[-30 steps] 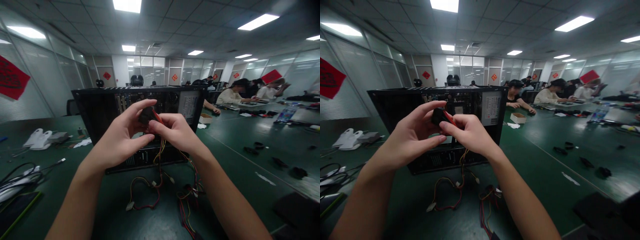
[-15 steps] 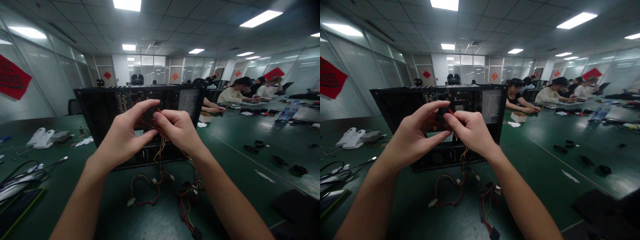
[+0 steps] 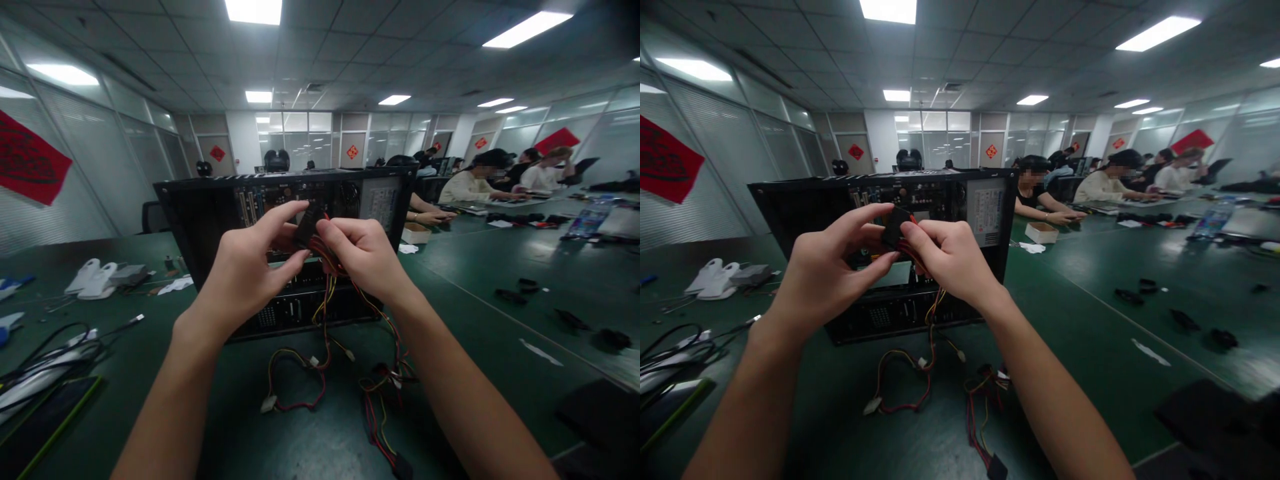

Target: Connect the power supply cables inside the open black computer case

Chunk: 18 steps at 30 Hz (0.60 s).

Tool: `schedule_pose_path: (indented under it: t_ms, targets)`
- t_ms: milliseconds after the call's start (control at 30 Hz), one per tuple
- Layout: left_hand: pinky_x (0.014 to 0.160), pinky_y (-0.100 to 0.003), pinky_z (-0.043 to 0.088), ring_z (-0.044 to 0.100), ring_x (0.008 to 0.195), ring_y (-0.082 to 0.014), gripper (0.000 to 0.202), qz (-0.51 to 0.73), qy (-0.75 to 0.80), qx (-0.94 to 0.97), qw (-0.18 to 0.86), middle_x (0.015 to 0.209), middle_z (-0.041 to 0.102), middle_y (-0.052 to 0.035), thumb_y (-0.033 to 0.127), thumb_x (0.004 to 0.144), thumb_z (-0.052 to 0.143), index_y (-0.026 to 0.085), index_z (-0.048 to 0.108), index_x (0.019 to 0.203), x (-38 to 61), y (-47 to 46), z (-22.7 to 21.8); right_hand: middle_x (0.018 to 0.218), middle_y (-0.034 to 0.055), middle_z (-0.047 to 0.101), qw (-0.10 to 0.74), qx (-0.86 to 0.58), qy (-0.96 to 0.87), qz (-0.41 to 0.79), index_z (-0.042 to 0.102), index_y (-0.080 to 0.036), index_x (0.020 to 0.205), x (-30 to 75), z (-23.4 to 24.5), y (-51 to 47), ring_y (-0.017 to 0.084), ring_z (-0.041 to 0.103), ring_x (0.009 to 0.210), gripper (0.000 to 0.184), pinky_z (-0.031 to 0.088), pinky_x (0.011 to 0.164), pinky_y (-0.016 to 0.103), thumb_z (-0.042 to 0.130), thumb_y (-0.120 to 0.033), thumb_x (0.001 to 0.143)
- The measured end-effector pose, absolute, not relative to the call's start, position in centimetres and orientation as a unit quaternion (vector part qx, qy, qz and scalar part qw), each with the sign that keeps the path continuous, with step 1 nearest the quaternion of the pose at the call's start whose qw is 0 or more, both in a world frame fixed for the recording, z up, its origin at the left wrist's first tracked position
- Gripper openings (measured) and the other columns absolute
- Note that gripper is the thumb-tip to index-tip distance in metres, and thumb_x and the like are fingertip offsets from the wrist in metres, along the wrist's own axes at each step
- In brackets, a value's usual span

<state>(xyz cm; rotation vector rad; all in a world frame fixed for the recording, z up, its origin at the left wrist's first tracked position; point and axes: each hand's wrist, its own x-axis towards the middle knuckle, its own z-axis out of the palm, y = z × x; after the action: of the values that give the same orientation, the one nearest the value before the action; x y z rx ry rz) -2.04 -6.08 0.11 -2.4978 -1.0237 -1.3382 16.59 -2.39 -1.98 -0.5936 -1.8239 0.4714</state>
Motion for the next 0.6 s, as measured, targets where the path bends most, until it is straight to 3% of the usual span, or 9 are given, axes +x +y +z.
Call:
schedule_pose_path:
  t_ms: [367,600]
  targets:
    - [0.088,-0.030,0.056,0.070,0.090,-0.0171,0.038,-0.440,-0.326,-0.811,0.209,0.103,0.073,-0.0053,0.024,0.089,0.061,0.021,0.060,0.127,-2.5,-6.0,0.1,0.056,0.0008,0.057,0.582,-0.261,-0.750,0.175,0.057,-0.018,0.060,17.0,-1.4,-2.8,0.011,0.052,0.052,0.057,0.039,0.050,0.025,0.049,-0.064,0.092]
    - [0.093,-0.036,0.056,0.067,0.105,-0.0218,0.045,-0.474,-0.340,-0.787,0.202,0.113,0.071,-0.0040,0.026,0.088,0.064,0.029,0.056,0.132,-3.5,-6.3,0.3,0.054,0.0002,0.055,0.627,-0.266,-0.707,0.192,0.054,-0.021,0.064,20.1,-0.3,-2.1,0.012,0.053,0.049,0.055,0.042,0.049,0.025,0.047,-0.069,0.090]
